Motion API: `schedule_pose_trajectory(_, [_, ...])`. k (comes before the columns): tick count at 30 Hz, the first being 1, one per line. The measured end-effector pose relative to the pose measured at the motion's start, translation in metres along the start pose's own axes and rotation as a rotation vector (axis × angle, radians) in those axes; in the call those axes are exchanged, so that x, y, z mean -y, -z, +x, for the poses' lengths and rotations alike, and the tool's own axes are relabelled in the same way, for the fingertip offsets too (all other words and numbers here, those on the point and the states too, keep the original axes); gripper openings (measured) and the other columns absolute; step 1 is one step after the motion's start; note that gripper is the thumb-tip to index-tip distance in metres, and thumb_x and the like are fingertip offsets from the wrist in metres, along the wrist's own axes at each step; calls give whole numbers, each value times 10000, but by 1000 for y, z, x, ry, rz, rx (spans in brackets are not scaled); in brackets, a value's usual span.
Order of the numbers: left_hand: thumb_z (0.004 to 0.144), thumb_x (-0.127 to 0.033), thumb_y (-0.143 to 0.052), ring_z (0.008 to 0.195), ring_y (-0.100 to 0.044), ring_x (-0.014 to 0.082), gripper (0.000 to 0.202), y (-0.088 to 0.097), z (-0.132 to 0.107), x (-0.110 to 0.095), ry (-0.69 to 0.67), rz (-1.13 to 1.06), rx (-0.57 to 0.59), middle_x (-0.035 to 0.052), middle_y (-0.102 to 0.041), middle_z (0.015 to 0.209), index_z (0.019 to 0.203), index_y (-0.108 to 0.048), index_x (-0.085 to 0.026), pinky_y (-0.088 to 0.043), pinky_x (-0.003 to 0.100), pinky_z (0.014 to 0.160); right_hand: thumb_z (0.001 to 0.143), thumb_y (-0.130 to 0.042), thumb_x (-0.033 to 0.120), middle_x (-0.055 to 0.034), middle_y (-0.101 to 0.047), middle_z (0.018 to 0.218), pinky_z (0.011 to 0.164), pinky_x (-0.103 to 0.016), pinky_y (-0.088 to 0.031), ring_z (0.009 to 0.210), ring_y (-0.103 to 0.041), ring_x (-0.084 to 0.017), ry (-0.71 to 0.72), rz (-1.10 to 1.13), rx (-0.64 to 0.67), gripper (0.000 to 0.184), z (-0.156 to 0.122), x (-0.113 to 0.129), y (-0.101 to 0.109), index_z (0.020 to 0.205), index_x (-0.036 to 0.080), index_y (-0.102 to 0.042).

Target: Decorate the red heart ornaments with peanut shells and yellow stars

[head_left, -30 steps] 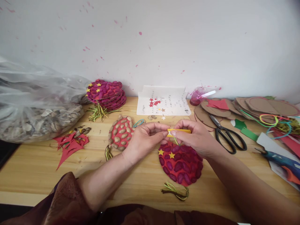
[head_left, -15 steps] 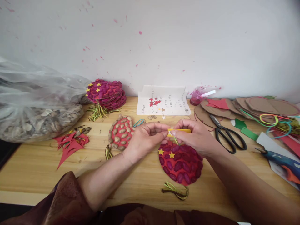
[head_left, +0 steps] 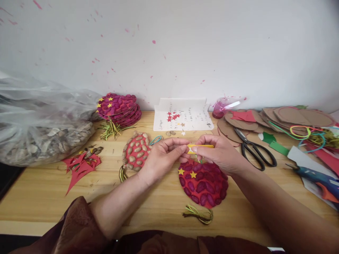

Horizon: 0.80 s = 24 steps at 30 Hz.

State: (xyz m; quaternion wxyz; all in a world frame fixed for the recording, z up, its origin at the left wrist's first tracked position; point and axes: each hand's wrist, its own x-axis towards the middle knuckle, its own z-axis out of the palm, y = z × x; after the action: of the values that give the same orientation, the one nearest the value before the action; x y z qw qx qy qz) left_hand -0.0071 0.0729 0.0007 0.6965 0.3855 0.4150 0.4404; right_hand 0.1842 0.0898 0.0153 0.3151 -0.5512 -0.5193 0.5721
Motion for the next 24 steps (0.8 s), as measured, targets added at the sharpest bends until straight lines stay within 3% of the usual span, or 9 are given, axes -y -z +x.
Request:
schedule_pose_trajectory(4, [812,-406,-786,711,-711,122,323,1,0,2,-28,-15,16,41,-748,828,994,-740,-142,-584,221,674,722,-779,318,35,-655,553,430,-229,-217,414,-376,-51,-4,34,17,208,0,1,0,721,203,-606])
schedule_pose_trajectory(10, [866,-512,-695,607,-664,120,408,2,2,1,-25,31,-14,72,-727,729,831,-730,-107,-520,200,528,682,-794,336,40,-629,525,417,-222,-209,401,-364,-48,-5,72,47,251,-1,4,2,709,207,-580])
schedule_pose_trajectory(16, [811,-331,-782,696,-677,110,310,6,3,-5,-15,89,36,56,-754,837,1044,-746,-131,-545,205,633,680,-779,294,43,-602,505,415,-212,-231,414,-393,-57,-25,33,33,217,-2,5,2,704,199,-585])
schedule_pose_trajectory(24, [783,-331,-793,628,-660,110,247,9,3,-12,90,350,106,56,-745,744,920,-748,-131,-533,222,628,683,-773,256,38,-641,543,420,-212,-276,435,-435,-68,-68,-52,99,167,-3,4,3,720,205,-618])
